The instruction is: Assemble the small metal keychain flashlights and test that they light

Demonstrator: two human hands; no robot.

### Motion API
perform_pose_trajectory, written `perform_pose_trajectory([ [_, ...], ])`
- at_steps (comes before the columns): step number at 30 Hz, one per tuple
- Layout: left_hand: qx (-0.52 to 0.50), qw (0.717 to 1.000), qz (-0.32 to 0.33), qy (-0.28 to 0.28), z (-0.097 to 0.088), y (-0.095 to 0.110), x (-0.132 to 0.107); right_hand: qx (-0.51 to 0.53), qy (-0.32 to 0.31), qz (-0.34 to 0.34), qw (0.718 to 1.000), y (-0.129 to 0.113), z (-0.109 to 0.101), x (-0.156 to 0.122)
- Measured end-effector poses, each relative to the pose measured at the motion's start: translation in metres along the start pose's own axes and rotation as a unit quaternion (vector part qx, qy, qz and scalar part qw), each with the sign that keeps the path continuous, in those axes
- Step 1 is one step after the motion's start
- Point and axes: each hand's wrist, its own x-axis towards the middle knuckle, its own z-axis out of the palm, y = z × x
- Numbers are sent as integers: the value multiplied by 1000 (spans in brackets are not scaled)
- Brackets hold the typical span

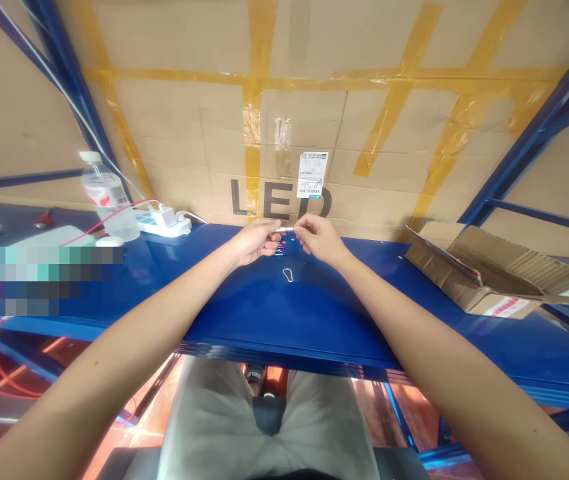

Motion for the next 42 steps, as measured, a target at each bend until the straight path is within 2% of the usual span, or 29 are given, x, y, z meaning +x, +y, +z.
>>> perform_pose_trajectory([
  [2,-2,1000,14,-5,4,-1,-2,-2,-2,3,1000,0,-2,0],
  [7,32,997,63,22,11,-4,-4,5,-9,6,1000,-3,-7,1],
  [12,88,989,110,38,10,-5,-4,-4,-14,19,1000,-9,-9,-1],
  [20,133,983,126,24,4,-9,0,-11,-18,30,999,-8,-6,-1],
  [25,163,978,118,46,-7,-6,4,-33,12,22,999,4,2,6],
  [28,177,975,116,69,-15,-1,5,-73,31,76,994,10,0,8],
  [30,181,974,115,78,-20,1,6,-139,-45,156,977,9,-3,6],
  [32,186,972,116,83,-23,2,7,-207,-182,215,937,5,-3,2],
  [33,188,971,116,87,-24,1,7,-231,-226,223,920,3,-1,0],
  [34,190,971,115,93,-25,1,7,-238,-249,208,915,0,2,-3],
  [36,192,969,113,106,-24,1,8,-260,-264,179,911,-4,11,-7],
  [42,187,969,110,119,-18,1,6,-306,-229,145,913,-12,35,-16],
])
